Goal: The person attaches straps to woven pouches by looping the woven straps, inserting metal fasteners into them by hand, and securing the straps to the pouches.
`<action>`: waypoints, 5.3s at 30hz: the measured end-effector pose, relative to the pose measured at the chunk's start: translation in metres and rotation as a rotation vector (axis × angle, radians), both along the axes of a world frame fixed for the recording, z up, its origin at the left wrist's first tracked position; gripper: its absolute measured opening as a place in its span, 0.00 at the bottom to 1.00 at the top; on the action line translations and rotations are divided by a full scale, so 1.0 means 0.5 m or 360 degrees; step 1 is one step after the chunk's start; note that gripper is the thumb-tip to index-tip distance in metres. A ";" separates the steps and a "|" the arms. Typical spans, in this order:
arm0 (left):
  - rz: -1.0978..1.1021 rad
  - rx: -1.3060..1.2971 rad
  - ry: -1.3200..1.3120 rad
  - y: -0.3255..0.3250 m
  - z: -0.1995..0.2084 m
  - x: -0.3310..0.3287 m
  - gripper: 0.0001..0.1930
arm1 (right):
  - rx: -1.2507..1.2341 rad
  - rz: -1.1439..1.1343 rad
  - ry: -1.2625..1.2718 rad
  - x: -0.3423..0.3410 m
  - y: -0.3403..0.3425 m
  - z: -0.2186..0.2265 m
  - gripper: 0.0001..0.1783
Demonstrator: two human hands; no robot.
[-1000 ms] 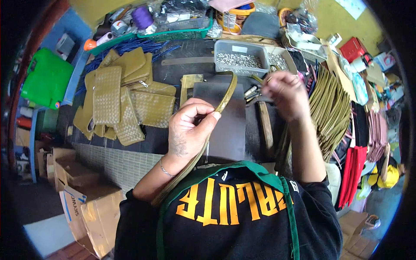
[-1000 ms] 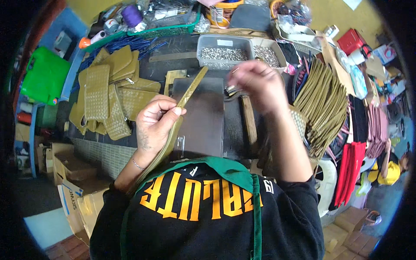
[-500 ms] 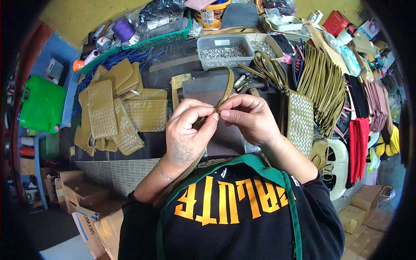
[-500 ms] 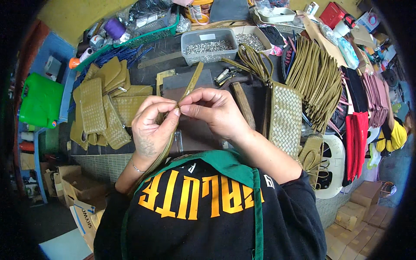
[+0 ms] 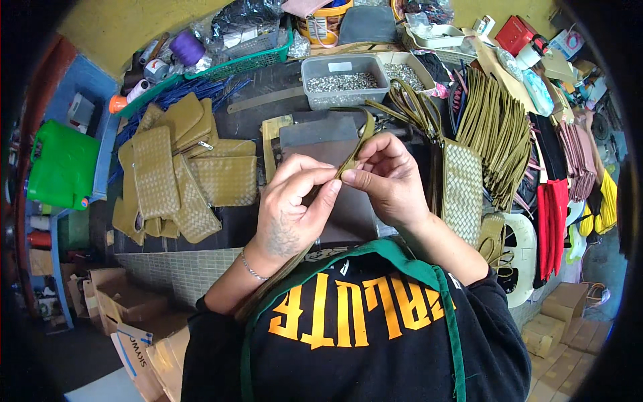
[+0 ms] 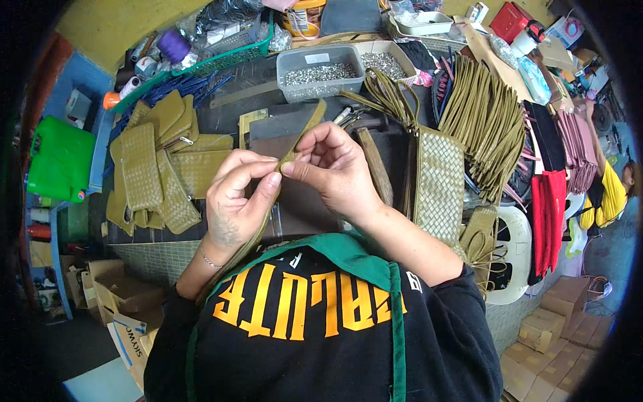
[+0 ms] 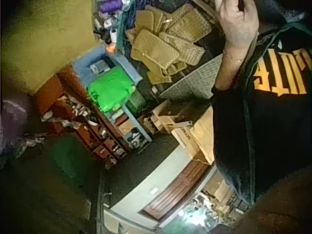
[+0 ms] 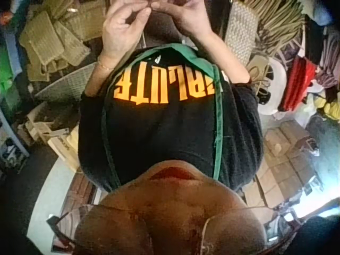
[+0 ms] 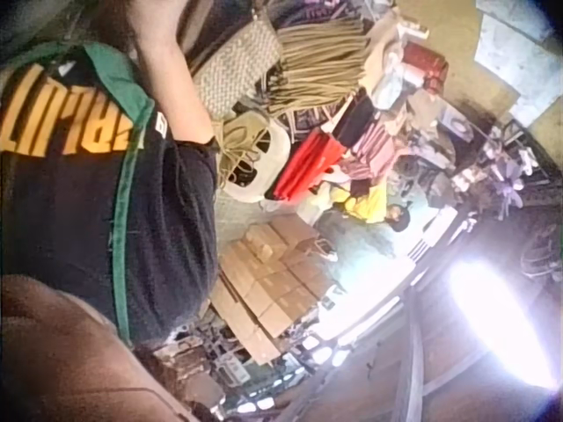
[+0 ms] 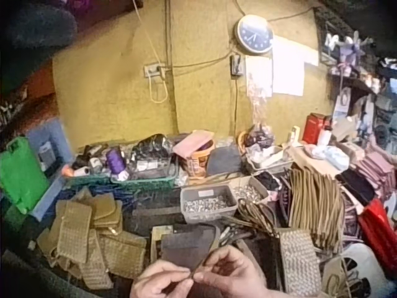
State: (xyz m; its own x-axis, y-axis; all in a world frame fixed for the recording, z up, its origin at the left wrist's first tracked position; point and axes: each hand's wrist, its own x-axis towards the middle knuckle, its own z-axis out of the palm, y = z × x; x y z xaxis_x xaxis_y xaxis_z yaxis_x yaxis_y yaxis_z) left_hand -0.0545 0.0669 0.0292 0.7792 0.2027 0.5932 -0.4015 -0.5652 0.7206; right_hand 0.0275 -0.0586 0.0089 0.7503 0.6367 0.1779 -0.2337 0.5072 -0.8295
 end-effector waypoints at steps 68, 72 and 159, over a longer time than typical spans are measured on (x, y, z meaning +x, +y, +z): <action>-0.0024 0.0556 -0.0272 0.014 -0.009 -0.029 0.12 | -0.0209 0.0028 -0.0308 -0.034 -0.052 0.041 0.09; 0.0040 0.0648 -0.0236 0.013 0.008 -0.029 0.12 | -0.0208 0.0043 -0.0322 -0.036 -0.053 0.042 0.08; -0.0317 0.0736 0.0087 0.039 0.015 -0.010 0.09 | -0.1827 -0.0228 -0.1194 0.473 0.156 -0.161 0.11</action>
